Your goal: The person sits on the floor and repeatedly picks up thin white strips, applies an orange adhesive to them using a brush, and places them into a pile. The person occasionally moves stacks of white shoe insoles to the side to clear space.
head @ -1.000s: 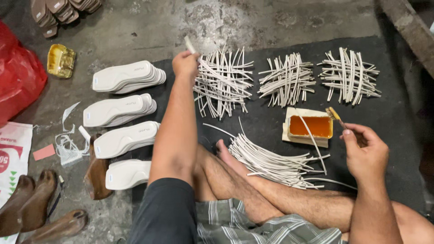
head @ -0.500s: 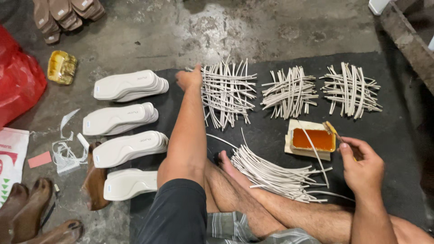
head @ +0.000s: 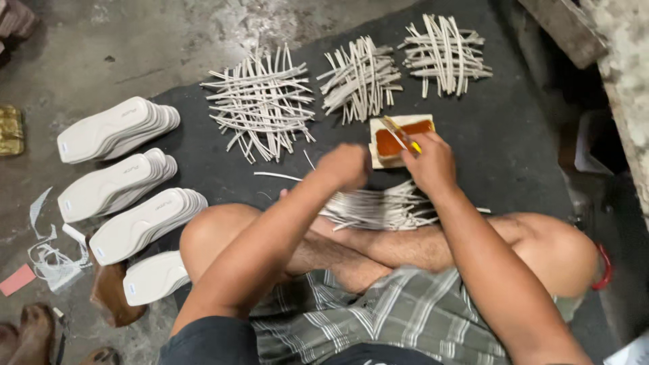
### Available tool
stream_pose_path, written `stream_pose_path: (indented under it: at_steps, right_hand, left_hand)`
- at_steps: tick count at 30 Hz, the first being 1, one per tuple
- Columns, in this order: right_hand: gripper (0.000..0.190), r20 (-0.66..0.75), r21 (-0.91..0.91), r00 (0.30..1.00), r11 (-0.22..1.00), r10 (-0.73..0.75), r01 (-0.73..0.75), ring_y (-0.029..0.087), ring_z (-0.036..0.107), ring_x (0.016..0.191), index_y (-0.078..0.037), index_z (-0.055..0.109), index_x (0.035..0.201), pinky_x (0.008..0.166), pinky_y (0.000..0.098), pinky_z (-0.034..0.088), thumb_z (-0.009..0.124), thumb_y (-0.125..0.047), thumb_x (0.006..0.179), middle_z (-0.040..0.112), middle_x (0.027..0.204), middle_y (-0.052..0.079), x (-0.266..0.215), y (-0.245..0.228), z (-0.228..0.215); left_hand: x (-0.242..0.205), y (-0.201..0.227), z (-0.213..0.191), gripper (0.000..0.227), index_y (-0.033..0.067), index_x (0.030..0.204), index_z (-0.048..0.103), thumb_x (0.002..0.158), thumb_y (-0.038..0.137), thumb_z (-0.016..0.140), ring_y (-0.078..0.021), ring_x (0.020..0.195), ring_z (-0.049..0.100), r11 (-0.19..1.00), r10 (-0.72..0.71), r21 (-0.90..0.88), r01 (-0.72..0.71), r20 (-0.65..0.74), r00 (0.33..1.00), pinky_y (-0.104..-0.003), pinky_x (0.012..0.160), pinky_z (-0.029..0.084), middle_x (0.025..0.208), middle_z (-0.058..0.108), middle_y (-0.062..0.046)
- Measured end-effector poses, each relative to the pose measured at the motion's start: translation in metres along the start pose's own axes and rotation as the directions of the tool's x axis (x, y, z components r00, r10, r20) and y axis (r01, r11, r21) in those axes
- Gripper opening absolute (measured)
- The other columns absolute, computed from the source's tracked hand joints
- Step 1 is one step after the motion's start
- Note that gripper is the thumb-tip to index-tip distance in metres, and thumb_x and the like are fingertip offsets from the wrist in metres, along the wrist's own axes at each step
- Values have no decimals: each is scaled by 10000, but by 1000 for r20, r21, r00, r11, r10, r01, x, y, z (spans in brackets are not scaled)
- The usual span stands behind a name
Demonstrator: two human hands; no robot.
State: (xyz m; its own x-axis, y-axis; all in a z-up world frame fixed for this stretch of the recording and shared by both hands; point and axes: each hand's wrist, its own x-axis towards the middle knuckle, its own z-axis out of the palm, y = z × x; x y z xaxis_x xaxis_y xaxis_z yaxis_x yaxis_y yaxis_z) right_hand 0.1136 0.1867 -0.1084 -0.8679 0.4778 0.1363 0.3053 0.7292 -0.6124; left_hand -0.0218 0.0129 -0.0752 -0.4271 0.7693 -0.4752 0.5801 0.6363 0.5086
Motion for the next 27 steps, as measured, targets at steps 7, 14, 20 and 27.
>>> stream_pose_path:
  at_steps: [7, 14, 20, 27]
  right_hand:
    - [206, 4, 33, 1000, 999, 11, -11, 368, 697, 905, -49, 754, 1039, 767, 451, 545, 763, -133, 851, 726, 991, 153, 3, -12, -12]
    - [141, -259, 268, 966, 960, -15, 86, 204, 733, 838, -12, 729, 1051, 732, 329, 567, 763, -79, 932, 742, 954, 113, 6, -23, -43]
    - [144, -174, 588, 953, 803, 248, -101, 39, 573, 787, 13, 738, 1092, 697, 203, 469, 777, -68, 980, 671, 900, -21, -2, -12, -81]
    - [177, -70, 733, 977, 675, 200, -86, 74, 644, 817, 6, 737, 1090, 748, 229, 524, 777, -62, 932, 718, 931, 20, -30, -40, -93]
  left_hand:
    - [-14, 21, 83, 251, 62, 1045, 676, 798, 67, 631, -357, 998, 695, 915, 379, 229, -333, -195, 905, -472, 782, 558, 1039, 701, -176]
    - [-10, 29, 84, 175, 74, 1006, 667, 901, 97, 528, -365, 904, 717, 941, 287, 226, -252, -137, 948, -503, 750, 553, 1020, 713, -171]
    - [-44, 50, 27, 181, 64, 994, 691, 868, 65, 562, -382, 870, 721, 949, 310, 116, -293, -174, 935, -502, 742, 570, 948, 737, -184]
    - [-81, 61, -31, 229, 29, 1102, 690, 887, 104, 717, -247, 879, 762, 804, 37, -518, -291, -446, 894, -356, 729, 600, 971, 769, -113]
